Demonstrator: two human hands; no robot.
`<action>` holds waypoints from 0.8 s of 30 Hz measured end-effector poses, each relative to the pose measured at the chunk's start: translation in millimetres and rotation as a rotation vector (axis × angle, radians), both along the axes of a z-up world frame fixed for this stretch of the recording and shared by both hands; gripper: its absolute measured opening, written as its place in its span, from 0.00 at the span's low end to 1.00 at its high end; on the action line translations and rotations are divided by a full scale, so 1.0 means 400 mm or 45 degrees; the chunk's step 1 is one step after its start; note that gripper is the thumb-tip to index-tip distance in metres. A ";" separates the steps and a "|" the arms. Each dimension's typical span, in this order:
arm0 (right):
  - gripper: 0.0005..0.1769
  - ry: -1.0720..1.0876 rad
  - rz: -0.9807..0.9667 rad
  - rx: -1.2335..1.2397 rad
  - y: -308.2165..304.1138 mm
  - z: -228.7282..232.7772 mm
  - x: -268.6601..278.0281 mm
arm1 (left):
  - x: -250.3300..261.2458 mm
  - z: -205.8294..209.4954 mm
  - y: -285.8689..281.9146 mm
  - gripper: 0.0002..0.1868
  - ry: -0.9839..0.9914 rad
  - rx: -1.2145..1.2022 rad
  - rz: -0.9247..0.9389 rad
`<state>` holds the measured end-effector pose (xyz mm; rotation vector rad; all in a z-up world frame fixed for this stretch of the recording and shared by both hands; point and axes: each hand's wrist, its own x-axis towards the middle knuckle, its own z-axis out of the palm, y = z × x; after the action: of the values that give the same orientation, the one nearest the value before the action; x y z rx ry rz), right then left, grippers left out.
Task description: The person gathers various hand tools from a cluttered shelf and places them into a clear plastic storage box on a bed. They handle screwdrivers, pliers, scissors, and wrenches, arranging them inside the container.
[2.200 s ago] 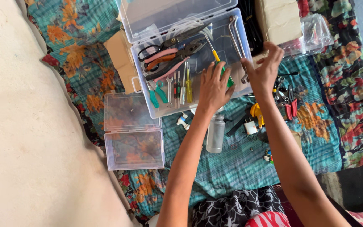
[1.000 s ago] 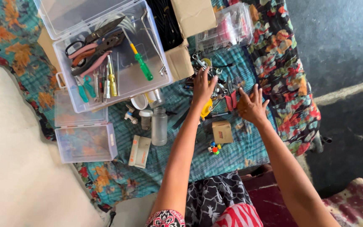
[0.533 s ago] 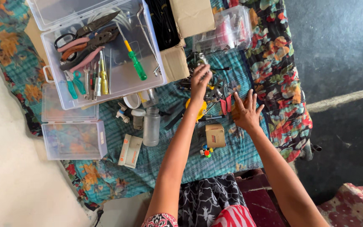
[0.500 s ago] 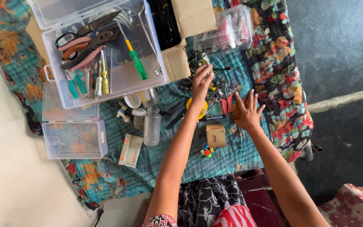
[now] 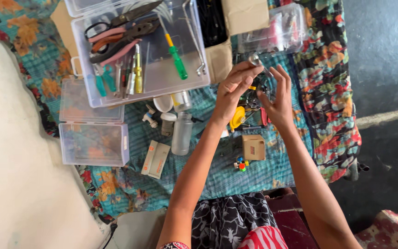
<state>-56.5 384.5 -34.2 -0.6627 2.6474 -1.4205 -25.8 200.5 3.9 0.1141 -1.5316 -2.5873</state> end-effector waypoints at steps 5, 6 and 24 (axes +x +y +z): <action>0.13 -0.484 -0.056 -0.329 -0.162 0.137 0.006 | -0.011 0.087 -0.125 0.13 0.085 0.150 0.097; 0.12 -0.594 -0.051 -0.444 -0.191 0.156 0.017 | -0.014 0.094 -0.153 0.14 0.038 0.138 0.141; 0.14 0.319 -0.228 0.227 -0.531 0.228 0.061 | -0.082 0.013 -0.450 0.07 -0.465 -0.554 0.551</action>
<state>-31.9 172.0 57.1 -0.6369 3.0528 -1.1861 -58.7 20.5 9.1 0.8061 -1.8911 -1.9269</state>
